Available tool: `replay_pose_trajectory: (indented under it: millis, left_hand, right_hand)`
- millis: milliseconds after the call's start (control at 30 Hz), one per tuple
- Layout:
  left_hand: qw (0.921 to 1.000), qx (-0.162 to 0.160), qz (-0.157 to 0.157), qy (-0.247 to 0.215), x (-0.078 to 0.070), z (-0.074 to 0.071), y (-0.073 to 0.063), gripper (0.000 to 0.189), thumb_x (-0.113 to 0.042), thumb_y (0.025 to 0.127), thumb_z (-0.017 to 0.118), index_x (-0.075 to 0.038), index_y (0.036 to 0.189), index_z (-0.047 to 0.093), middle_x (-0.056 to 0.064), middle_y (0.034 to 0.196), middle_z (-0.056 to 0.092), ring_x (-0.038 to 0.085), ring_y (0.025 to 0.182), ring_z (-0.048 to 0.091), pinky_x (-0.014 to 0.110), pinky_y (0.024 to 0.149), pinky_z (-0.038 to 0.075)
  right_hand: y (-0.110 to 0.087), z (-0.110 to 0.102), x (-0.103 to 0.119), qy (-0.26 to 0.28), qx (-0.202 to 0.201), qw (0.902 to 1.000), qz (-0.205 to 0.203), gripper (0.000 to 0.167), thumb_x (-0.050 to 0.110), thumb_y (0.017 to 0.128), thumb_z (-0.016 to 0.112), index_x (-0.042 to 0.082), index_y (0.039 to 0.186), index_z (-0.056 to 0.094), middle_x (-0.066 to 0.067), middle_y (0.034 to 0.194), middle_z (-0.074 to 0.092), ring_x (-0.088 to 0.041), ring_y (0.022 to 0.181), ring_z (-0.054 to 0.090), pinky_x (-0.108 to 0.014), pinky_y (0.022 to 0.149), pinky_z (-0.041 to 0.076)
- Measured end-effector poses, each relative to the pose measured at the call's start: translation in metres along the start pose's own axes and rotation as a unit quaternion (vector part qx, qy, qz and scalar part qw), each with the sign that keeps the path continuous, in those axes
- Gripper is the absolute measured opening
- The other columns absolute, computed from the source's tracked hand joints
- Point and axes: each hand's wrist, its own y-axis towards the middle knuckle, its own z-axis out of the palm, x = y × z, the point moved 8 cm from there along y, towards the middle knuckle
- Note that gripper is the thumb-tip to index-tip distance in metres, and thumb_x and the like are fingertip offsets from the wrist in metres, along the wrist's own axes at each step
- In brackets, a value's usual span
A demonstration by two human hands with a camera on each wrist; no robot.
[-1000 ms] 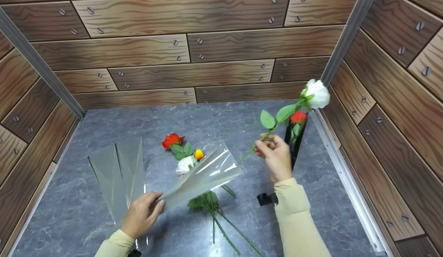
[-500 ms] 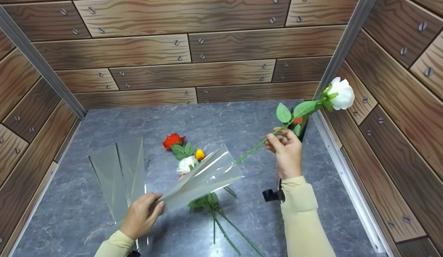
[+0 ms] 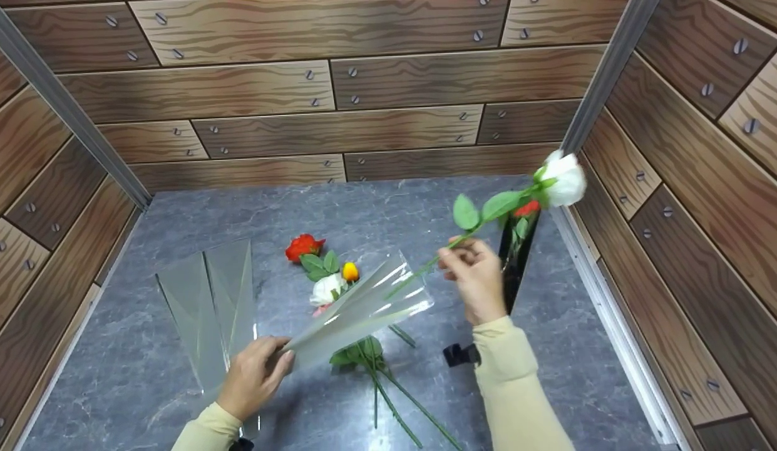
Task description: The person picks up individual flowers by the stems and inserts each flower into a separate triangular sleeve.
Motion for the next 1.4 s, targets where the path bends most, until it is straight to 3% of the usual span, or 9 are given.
replay_pose_trajectory:
  millis: [133, 400, 767, 1033, 1233, 1400]
  left_hand:
    - [0.9998, -0.018, -0.003, -0.009, -0.003, 0.002, 0.004, 0.019, -0.018, 0.085, 0.071, -0.01, 0.1, 0.066, -0.001, 0.088, 0.065, 0.016, 0.078, 0.061, 0.035, 0.069, 0.05]
    - [0.9987, -0.051, 0.001, -0.011, -0.009, 0.003, 0.013, 0.025, -0.005, 0.07, 0.076, -0.011, 0.087, 0.059, -0.003, 0.077, 0.058, 0.01, 0.07, 0.055, 0.029, 0.062, 0.048]
    - [0.9964, -0.053, 0.009, -0.065, -0.031, 0.009, 0.033, 0.011, -0.008, 0.084, 0.071, -0.009, 0.092, 0.064, 0.001, 0.084, 0.065, 0.014, 0.075, 0.063, 0.03, 0.068, 0.051]
    - [0.9943, -0.055, 0.025, -0.087, -0.04, 0.009, 0.041, 0.008, -0.006, 0.085, 0.068, -0.009, 0.091, 0.064, 0.0, 0.083, 0.064, 0.014, 0.073, 0.062, 0.028, 0.066, 0.051]
    - [0.9923, -0.073, 0.04, -0.092, -0.044, 0.007, 0.043, 0.008, -0.007, 0.083, 0.071, -0.009, 0.089, 0.065, -0.001, 0.081, 0.064, 0.012, 0.071, 0.06, 0.027, 0.064, 0.05]
    - [0.9846, -0.113, 0.047, -0.125, -0.048, 0.003, 0.045, 0.008, -0.003, 0.083, 0.069, -0.009, 0.085, 0.065, -0.002, 0.076, 0.061, 0.008, 0.065, 0.055, 0.021, 0.058, 0.045]
  right_hand:
    - [-0.008, 0.017, -0.011, -0.046, 0.04, 0.998, 0.018, 0.016, -0.003, 0.085, 0.069, -0.005, 0.099, 0.062, -0.002, 0.084, 0.067, -0.014, 0.073, 0.062, -0.026, 0.064, 0.051]
    - [-0.017, 0.037, -0.011, -0.081, 0.113, 0.9897, 0.032, 0.02, 0.004, 0.083, 0.074, -0.006, 0.099, 0.068, -0.008, 0.099, 0.067, -0.019, 0.093, 0.063, -0.029, 0.08, 0.051]
    - [-0.029, 0.056, -0.017, -0.121, 0.16, 0.9775, 0.066, 0.029, 0.006, 0.082, 0.075, -0.012, 0.103, 0.065, -0.017, 0.112, 0.064, -0.018, 0.1, 0.062, -0.029, 0.084, 0.05]
    - [-0.034, 0.068, -0.02, -0.119, 0.181, 0.9736, 0.072, 0.025, 0.006, 0.084, 0.073, -0.012, 0.1, 0.067, -0.007, 0.104, 0.067, -0.018, 0.1, 0.059, -0.029, 0.081, 0.048]
    - [-0.035, 0.073, -0.025, -0.157, 0.18, 0.9677, 0.08, 0.025, 0.012, 0.082, 0.077, -0.006, 0.097, 0.071, -0.008, 0.101, 0.068, -0.019, 0.098, 0.06, -0.031, 0.082, 0.049]
    - [-0.037, 0.076, -0.025, -0.179, 0.178, 0.9643, 0.078, 0.026, 0.015, 0.086, 0.074, -0.007, 0.098, 0.07, -0.006, 0.094, 0.068, -0.017, 0.087, 0.06, -0.029, 0.077, 0.048]
